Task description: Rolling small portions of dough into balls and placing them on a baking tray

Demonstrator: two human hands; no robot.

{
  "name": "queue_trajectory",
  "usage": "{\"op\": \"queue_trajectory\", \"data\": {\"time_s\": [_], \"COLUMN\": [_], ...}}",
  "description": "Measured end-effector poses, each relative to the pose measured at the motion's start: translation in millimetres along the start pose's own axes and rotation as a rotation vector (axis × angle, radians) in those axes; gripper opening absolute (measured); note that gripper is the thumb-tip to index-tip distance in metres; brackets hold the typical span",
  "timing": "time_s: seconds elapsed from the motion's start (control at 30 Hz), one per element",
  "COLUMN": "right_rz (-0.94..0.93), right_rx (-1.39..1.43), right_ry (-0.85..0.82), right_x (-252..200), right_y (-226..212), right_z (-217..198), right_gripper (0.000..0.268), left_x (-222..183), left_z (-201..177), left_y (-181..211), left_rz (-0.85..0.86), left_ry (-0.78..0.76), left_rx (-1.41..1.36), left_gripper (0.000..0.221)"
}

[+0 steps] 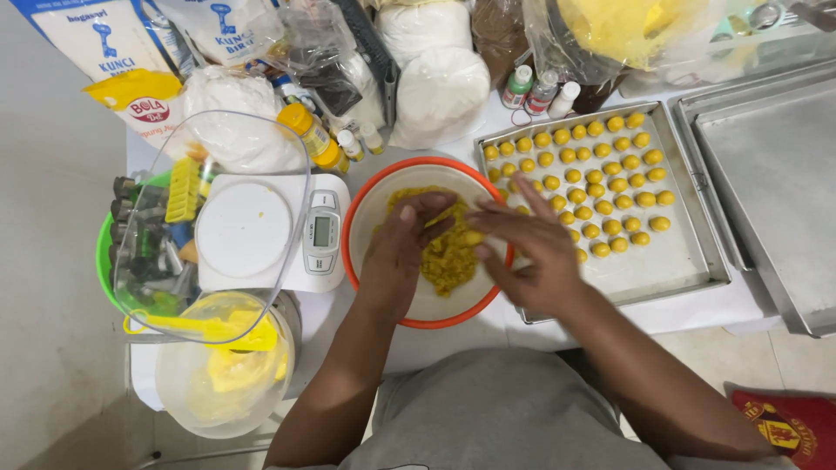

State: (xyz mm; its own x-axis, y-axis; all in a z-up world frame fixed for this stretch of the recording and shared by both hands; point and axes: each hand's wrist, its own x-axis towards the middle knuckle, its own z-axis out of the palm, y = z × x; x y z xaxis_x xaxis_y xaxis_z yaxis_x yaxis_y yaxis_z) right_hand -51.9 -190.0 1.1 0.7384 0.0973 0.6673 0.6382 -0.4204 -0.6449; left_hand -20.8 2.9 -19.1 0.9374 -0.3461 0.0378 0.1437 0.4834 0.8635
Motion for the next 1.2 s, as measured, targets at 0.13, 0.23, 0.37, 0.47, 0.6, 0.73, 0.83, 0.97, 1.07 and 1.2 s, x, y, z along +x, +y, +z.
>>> {"op": "queue_trajectory", "data": {"time_s": [0.13, 0.23, 0.37, 0.47, 0.6, 0.73, 0.83, 0.97, 1.07, 1.2], "right_rz": [0.085, 0.451, 0.562, 0.565, 0.641, 0.637, 0.697, 0.675, 0.841, 1.083], "right_rx": [-0.035, 0.383, 0.191, 0.046, -0.055, -0.144, -0.311, -0.389, -0.522, -0.711], "right_ry": [-0.006, 0.355, 0.562, 0.546, 0.491, 0.376, 0.303, 0.258, 0.068, -0.205], "right_x": [-14.8, -25.5, -32.4, -40.3, -38.6, -38.0, -41.0, -47.7, -37.9, -38.0], "right_y": [20.7, 26.2, 31.1, 35.4, 30.1, 33.6, 39.5, 43.3, 30.3, 23.4], "right_z": [-57.2, -93.2, -139.7, -153.9, -149.6, -144.0, -142.1, -141.4, -148.1, -154.8], "right_gripper": [0.022, 0.015, 0.019, 0.016, 0.018, 0.016, 0.017, 0.021, 0.025, 0.026], "left_x": [-9.3, -11.3, -5.7, -2.0, 0.8, -3.0, -2.9, -5.4, -5.9, -4.4], "left_z": [4.7, 2.8, -19.6, -38.0, -50.1, -48.0, -40.8, -38.6, -40.5, -44.2], "left_y": [25.1, 39.3, 21.1, -7.3, -25.8, -18.6, -8.8, -1.6, 0.5, -0.9], "left_rz": [-0.008, 0.154, 0.19, 0.08, 0.084, 0.187, 0.151, 0.212, 0.232, 0.18], "left_ry": [0.023, -0.091, -0.411, -0.614, -0.664, -0.623, -0.577, -0.436, -0.371, -0.247], "left_rx": [0.207, 0.79, 1.41, 1.64, 1.755, 1.788, 1.81, 1.847, 1.847, 1.86], "left_gripper": [0.035, 0.03, 0.05, 0.054, 0.047, 0.029, 0.027, 0.029, 0.029, 0.027]}}
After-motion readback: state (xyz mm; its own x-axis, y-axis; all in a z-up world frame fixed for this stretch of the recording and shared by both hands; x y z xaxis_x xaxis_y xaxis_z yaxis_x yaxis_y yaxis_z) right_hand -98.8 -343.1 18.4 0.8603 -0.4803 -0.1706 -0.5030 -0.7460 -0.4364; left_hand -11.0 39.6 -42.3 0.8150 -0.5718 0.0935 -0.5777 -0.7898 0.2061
